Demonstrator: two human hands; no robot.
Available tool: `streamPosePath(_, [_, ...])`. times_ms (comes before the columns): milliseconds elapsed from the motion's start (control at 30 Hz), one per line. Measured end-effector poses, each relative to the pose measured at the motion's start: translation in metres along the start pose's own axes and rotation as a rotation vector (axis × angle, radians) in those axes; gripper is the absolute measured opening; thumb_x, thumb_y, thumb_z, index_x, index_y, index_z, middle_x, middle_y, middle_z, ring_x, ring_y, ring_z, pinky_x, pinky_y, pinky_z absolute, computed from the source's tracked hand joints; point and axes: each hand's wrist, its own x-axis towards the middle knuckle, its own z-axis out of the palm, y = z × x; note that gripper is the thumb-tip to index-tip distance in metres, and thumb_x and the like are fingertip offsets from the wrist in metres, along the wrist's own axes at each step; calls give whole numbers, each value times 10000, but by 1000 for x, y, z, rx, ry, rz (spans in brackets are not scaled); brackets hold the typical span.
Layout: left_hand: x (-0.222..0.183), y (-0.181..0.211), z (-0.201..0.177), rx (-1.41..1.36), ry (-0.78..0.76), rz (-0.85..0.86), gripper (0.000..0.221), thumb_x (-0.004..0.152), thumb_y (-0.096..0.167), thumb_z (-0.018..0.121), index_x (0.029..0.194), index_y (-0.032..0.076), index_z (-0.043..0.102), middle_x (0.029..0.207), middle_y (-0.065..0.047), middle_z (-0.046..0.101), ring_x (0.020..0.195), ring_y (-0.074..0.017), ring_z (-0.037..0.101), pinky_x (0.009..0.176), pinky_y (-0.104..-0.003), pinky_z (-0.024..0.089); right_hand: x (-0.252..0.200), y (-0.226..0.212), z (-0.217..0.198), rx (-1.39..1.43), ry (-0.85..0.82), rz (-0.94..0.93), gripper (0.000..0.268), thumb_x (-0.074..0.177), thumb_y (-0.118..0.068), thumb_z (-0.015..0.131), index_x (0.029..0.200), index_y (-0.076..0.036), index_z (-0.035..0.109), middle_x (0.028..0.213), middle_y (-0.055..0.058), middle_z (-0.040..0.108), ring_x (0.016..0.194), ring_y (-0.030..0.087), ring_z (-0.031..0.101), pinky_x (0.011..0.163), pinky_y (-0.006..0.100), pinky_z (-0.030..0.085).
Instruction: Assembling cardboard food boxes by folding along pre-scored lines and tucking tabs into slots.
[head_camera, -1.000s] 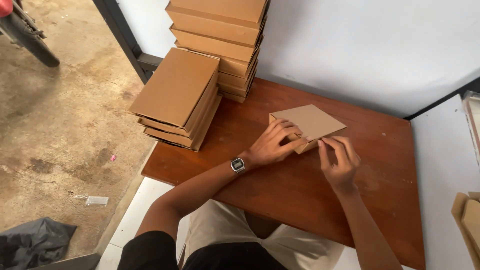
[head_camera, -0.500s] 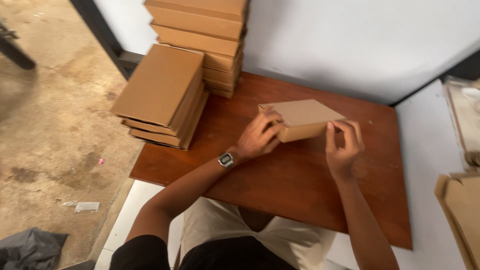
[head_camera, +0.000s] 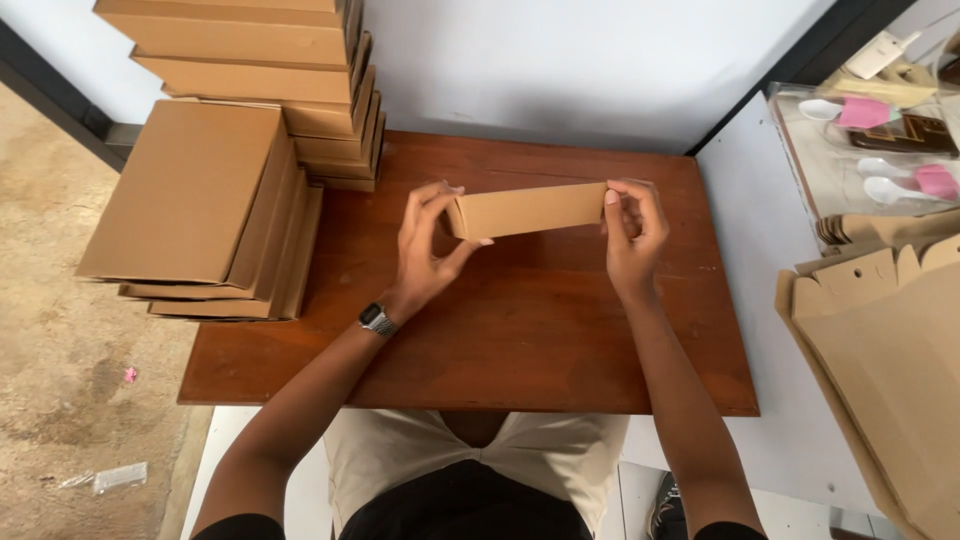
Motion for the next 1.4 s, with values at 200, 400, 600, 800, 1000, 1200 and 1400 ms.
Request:
streamPosePath(200, [15,19,-11,-63,-18,-219,705,898,127,825,1484,-12,459,1342,-193,534,1309,-422,530,1131,-579,404,-3,-1,-2,506,-106,325,220,1075,-50,555,1225,73,659,1110,157,619,635,195,678,510,320,602])
streamPosePath(400, [25,31,-15,-113,-98,-352,757,1036,137,639,1638,34,191,1492,-259,423,1424,-471,403,1175,-645,306,1,-16,1,470,-118,246,156,1036,37,624,1097,152,708,989,256,663,653,317,721,563,466,642])
streamPosePath(600, [19,25,-15,-64,-79,-412,784,1020,174,697,1641,72,228,1421,-215,459,1359,-425,473,1171,-601,334,0,-22,0,334,-153,98,110,1015,87,649,1045,132,745,956,243,695,679,317,741,574,434,648])
streamPosePath(800, [16,10,-17,2,-58,-405,798,1006,223,714,1643,96,250,1411,-211,458,1366,-423,468,1168,-584,339,5,-25,0,281,-241,48,206,975,70,704,1173,125,715,1009,235,684,820,325,741,669,426,653])
streamPosePath(1000, [14,12,-18,19,-46,-405,818,973,233,747,1631,94,281,1398,-197,460,1354,-420,475,1167,-589,337,1,-19,-1,291,-323,28,353,931,72,740,1266,142,655,1073,245,648,911,360,733,730,450,661])
streamPosePath(1200, [13,4,-17,40,-40,-376,851,944,221,772,1633,98,288,1402,-190,462,1353,-413,479,1162,-583,334,3,-18,-3,275,-364,6,462,880,47,788,1316,108,646,1137,257,645,976,371,721,737,458,667])
streamPosePath(1400, [19,15,-14,10,-20,-385,842,934,121,781,1620,70,295,1413,-203,463,1371,-428,463,1153,-586,362,0,-16,-4,299,-319,100,367,941,61,710,1305,75,665,1112,215,675,967,314,732,781,429,665])
